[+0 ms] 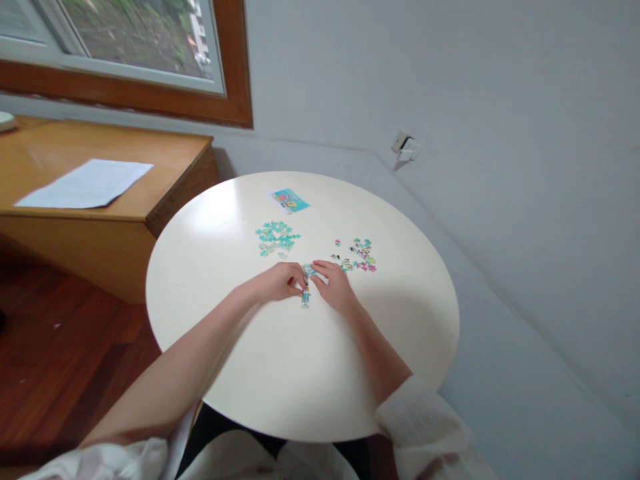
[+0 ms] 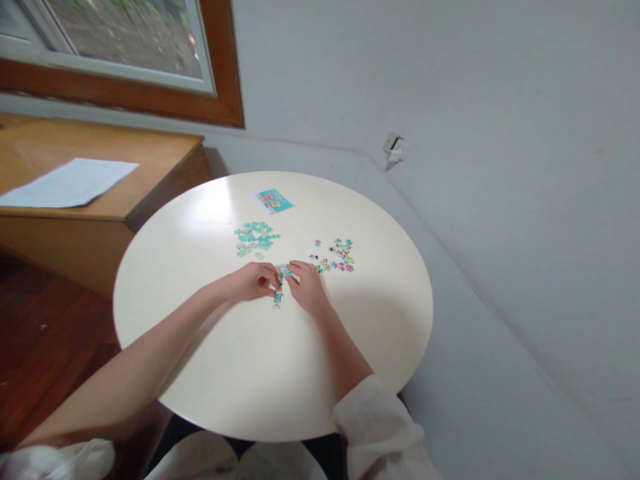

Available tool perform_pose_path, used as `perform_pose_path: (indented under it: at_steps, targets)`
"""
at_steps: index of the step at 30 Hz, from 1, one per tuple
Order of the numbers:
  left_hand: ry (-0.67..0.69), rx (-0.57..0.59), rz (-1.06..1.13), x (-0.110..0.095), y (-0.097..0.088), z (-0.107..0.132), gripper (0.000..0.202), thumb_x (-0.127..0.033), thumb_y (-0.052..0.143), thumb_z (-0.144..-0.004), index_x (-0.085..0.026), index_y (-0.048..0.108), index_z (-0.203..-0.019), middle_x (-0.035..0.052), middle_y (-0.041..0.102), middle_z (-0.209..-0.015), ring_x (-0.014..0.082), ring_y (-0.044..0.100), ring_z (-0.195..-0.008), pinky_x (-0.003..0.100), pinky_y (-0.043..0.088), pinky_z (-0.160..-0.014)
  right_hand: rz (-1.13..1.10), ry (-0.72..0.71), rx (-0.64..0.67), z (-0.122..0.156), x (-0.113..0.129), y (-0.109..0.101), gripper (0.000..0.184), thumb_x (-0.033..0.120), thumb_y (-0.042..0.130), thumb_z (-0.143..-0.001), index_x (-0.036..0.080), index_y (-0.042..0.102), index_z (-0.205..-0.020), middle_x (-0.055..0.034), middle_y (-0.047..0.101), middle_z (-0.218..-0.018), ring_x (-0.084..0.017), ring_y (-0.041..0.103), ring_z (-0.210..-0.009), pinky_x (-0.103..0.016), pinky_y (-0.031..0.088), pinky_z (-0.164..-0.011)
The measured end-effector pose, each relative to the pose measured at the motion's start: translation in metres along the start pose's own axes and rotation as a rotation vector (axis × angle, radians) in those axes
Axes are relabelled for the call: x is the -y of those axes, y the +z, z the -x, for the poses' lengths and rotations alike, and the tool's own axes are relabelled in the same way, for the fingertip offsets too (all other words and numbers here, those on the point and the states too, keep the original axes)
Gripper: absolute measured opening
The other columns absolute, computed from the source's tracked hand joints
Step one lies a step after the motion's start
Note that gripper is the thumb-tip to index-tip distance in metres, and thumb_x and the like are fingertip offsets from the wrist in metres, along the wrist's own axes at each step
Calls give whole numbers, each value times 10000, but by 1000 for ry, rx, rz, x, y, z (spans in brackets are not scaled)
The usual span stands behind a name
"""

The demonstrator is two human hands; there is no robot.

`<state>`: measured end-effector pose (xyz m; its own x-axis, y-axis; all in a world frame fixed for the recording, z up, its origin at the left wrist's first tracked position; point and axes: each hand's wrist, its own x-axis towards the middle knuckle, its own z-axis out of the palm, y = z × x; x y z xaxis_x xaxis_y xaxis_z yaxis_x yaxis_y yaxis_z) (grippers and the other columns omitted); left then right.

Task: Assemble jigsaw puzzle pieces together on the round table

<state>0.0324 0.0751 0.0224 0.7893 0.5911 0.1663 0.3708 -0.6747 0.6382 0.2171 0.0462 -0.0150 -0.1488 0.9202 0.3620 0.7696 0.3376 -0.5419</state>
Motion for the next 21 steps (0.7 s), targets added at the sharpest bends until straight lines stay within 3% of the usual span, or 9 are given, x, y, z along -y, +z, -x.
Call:
perform_pose_path:
  at_steps: [10, 21]
  targets:
    - [2, -18, -2, 2, 7, -2, 103, -155, 639, -712, -159, 692, -800, 46, 643, -829, 108, 559, -671, 200, 436, -647, 26, -31, 29, -1, -2, 0, 292, 109, 512, -798, 188, 687, -1020, -94, 644, -1114, -210, 572, -1034, -375, 427, -945]
    - [-88, -67, 8, -1, 10, -1, 109, -166, 636, -678, -153, 656, -784, -16, 551, -657, 88, 471, -547, 190, 370, -537, 25, -31, 28, -1, -5, 1, 293, 125, 516, -799, 188, 686, -1031, -101, 640, -1117, -217, 569, -1034, -391, 423, -953]
